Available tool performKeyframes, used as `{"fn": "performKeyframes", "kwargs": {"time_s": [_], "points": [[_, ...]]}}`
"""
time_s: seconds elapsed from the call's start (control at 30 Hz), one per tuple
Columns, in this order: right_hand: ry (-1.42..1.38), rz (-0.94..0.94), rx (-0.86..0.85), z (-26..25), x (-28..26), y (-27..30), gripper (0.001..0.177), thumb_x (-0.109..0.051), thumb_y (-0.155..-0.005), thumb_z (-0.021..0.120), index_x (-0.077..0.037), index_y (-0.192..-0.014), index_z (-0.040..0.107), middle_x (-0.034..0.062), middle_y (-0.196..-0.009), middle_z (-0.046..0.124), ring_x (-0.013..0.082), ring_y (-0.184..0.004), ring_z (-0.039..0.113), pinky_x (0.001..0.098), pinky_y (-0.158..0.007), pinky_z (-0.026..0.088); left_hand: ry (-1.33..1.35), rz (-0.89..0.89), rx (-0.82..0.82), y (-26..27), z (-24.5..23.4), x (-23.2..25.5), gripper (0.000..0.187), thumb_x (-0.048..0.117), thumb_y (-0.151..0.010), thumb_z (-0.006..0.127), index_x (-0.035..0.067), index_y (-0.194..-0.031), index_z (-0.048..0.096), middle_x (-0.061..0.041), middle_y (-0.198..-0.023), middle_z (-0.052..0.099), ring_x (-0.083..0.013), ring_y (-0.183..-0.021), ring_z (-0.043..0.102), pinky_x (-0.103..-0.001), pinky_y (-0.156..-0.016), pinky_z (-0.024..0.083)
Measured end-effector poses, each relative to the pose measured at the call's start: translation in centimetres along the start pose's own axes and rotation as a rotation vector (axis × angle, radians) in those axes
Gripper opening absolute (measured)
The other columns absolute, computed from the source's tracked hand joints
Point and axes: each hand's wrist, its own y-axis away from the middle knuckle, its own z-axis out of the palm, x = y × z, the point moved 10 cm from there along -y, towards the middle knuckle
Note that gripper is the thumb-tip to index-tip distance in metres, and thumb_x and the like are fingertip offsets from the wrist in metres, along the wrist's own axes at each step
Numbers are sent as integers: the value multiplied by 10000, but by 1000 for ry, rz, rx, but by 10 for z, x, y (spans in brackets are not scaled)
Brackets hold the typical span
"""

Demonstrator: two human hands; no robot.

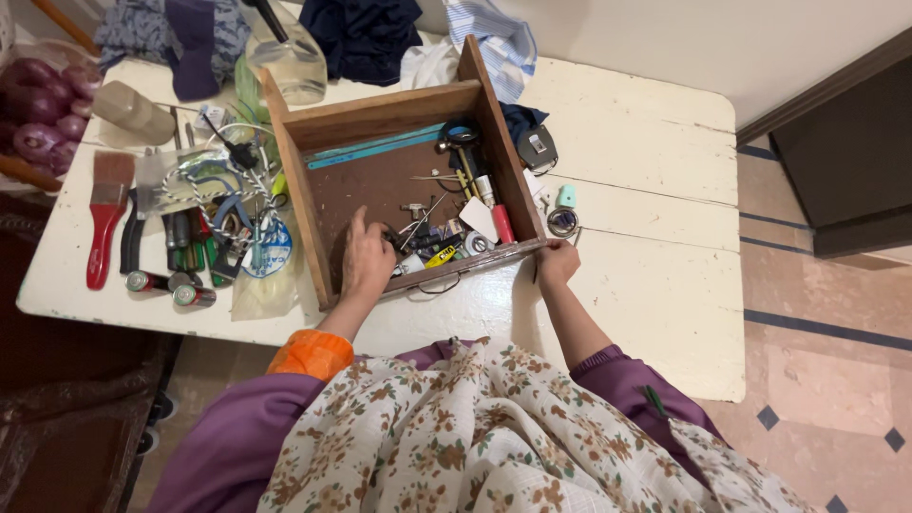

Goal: The person sorts through a cluttered wooden drawer filled with tools and miscellaneous items. They pick up and move various objects such as a hammer, screwdriver, tape, and small hardware pieces, placing them on the table or rearranging them within the drawer.

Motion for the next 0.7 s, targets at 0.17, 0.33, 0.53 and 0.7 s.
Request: {"fn": "performKeyframes", "kwargs": {"time_s": [0.17,0.33,0.53,0.7], "points": [[-50,-41,85,-5,-7,-7,103,-131,-808,746,-79,-886,789,138,-839,769,267,-775,738,378,-766,566,40,-48,5,0,-8,1,276,-1,-826,652,-17,-1101,683,-233,-1576,346,-430,-1277,535,-483,-1028,484],[-295,-234,293,-60,-88,1,166,-136,-830,772,-4,-926,739,97,-861,762,187,-769,715,328,-737,569,53,2,113,2,-24,9,340,-12,-843,644,-4,-1183,653,-200,-1589,344,-417,-1298,536,-475,-1023,497],[-228,-674,-203,-21,-226,57,118,-101,-934,721,-33,-1026,752,102,-901,760,163,-806,707,316,-764,565,106,-9,145,4,-31,10,418,-45,-857,601,-5,-1273,614,-170,-1616,338,-397,-1340,517,-463,-1033,495],[285,-1077,-608,81,-263,151,172,-177,-875,764,-107,-1030,790,159,-1017,752,339,-887,707,423,-753,562,21,46,235,7,-37,12,394,-28,-848,616,-7,-1242,623,-177,-1579,367,-396,-1429,400,-510,-1174,361]]}}
